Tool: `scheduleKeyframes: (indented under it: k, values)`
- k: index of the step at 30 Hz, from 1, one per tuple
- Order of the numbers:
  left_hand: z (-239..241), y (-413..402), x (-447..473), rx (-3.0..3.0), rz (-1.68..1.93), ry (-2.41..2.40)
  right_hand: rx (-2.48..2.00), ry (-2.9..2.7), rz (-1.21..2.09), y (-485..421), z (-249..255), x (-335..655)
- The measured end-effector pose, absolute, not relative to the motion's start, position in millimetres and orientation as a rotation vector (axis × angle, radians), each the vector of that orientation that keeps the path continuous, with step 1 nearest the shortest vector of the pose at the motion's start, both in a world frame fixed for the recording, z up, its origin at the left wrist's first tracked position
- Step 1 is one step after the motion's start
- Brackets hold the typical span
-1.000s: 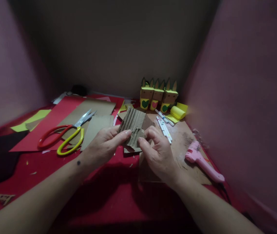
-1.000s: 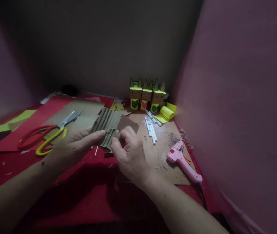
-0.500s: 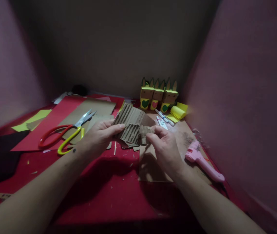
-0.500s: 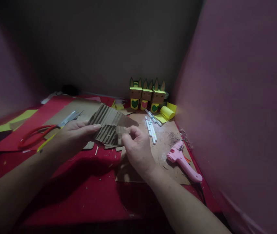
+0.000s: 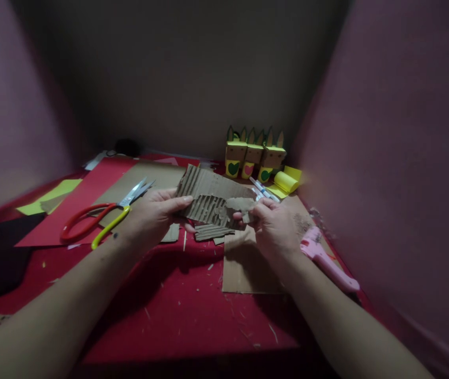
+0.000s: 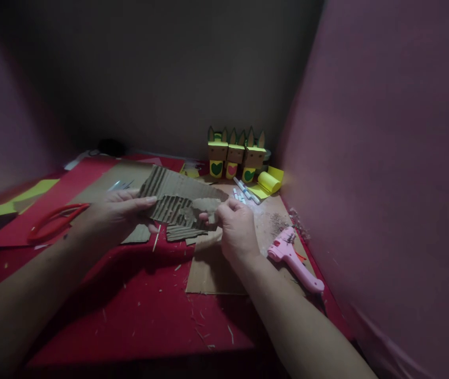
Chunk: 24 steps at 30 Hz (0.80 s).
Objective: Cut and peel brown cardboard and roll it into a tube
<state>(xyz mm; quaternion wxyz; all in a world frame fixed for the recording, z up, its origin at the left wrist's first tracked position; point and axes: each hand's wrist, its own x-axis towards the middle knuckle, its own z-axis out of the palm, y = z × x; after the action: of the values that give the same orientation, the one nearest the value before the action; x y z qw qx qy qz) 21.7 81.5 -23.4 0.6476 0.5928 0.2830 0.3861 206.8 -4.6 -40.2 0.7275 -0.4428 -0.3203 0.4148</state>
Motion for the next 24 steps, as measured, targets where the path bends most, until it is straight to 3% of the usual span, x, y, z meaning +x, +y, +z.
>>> scheduleKeyframes:
  k: [6, 10, 16, 19, 24]
  values:
    - [-16.3, 100.6, 9.8, 1.230, 1.213, 0.750, -1.054, -0.552, 0.811, 4.2, -36.0, 228.2]
    - [-14.5, 107.0, 6.1, 1.158, 1.367, 0.743, -1.038, -0.796, 0.817, -7.1, -36.3, 217.1]
    - [-16.6, 100.1, 10.9, 1.242, 1.259, 0.628, -0.905, -1.607, 1.329, -42.3, -36.3, 167.7]
    - [-17.5, 97.6, 12.1, 1.273, 1.180, 0.593, -0.882, -1.824, 1.180, -44.8, -33.5, 164.8]
    - [-16.6, 96.0, 11.3, 1.265, 1.113, 0.562, -1.127, -0.960, 0.670, -25.4, -37.1, 194.4]
